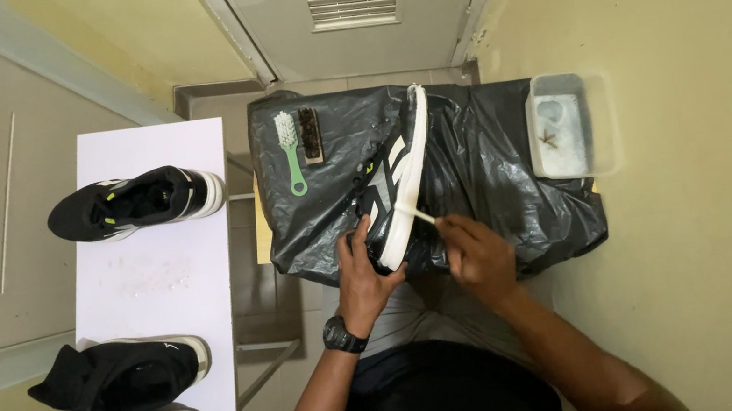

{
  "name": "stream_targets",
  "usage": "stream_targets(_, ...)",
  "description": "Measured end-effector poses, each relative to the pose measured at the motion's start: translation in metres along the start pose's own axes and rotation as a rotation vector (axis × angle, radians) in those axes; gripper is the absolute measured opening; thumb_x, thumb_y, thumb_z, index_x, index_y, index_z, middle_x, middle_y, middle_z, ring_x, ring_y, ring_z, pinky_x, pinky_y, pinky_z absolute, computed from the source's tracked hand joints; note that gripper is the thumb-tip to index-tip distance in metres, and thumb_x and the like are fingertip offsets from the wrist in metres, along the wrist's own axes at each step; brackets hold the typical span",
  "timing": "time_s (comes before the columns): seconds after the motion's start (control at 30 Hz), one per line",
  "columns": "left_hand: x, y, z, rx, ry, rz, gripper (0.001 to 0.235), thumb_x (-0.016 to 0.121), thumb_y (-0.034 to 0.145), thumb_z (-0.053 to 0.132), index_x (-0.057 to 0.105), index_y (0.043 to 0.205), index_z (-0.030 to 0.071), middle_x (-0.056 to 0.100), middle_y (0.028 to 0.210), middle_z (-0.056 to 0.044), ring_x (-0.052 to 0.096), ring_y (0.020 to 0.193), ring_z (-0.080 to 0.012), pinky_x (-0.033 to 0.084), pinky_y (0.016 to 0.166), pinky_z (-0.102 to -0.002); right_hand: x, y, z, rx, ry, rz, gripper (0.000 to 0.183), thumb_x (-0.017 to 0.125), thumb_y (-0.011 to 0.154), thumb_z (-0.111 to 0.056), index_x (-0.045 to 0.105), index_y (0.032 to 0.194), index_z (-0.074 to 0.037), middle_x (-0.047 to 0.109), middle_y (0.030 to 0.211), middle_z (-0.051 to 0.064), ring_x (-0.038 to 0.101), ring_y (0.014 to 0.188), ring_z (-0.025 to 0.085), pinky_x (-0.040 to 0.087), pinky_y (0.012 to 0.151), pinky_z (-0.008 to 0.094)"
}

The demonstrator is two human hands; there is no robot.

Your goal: The person scrubs the white midsole of a black and white sneaker using a small brush dipped in soapy water. They repeatedly apply the brush along the side and heel of the shoe while holding it steady with the other hand.

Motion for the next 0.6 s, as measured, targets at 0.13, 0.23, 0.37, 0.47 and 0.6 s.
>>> stream_targets(0.13,-0.002,0.001,0.004,-0.001,-0.013,-0.006,0.103,0.091,0.07,0.014,0.035,0.156,0.014,0.046,0.128,-0.025,0.057,0.114,-0.0549,0.055,0.086,-0.062,0.008,0.024,0.013,-0.112,-0.173,0.108,0.025,0.063,0.096,-0.01,0.081,0.112,-0.019,0.076,0.104,0.004,0.072,0.076,0.024,0.058,0.068,0.032)
stream_targets(0.23,-0.004,0.001,0.006,-0.001,-0.023,0.002,0.101,0.09,0.071,0.012,0.035,0.156,0.013,0.046,0.128,-0.027,0.056,0.114,-0.0568,0.056,0.084,-0.063,0.011,0.045,0.02,-0.179,-0.297,0.139,0.022,0.064,0.096,-0.013,0.079,0.111,-0.02,0.076,0.104,0.004,0.071,0.076,0.023,0.057,0.065,0.033)
stream_targets(0.37,0.0,-0.001,-0.001,0.001,-0.031,-0.005,0.101,0.09,0.07,0.014,0.036,0.156,0.012,0.046,0.129,-0.026,0.057,0.116,-0.0551,0.055,0.086,-0.062,-0.004,0.077,0.018,-0.152,-0.352,0.151,0.026,0.065,0.092,-0.013,0.079,0.113,-0.021,0.075,0.107,0.0,0.07,0.074,0.023,0.055,0.065,0.035)
stream_targets(0.47,0.001,-0.001,-0.002,0.007,-0.018,-0.003,0.102,0.09,0.07,0.016,0.036,0.156,0.013,0.046,0.129,-0.025,0.057,0.116,-0.0542,0.055,0.087,-0.061,-0.002,0.094,0.026,-0.109,-0.449,0.147,0.024,0.065,0.093,-0.018,0.079,0.112,-0.026,0.074,0.107,-0.005,0.07,0.075,0.019,0.055,0.066,0.032)
stream_targets(0.6,0.002,-0.002,-0.003,-0.008,0.01,-0.007,0.103,0.09,0.07,0.016,0.035,0.157,0.015,0.047,0.13,-0.025,0.057,0.116,-0.053,0.054,0.087,-0.063,0.015,0.103,0.053,-0.071,-0.476,0.164,0.017,0.063,0.102,-0.027,0.079,0.106,-0.03,0.073,0.104,-0.009,0.071,0.076,0.015,0.054,0.066,0.026)
Point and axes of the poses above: each hand's wrist, its own y-axis towards the middle knuckle, its own x-axis out of the palm, z = x × y, the point moved 9 cm from there along y, towards the middle knuckle
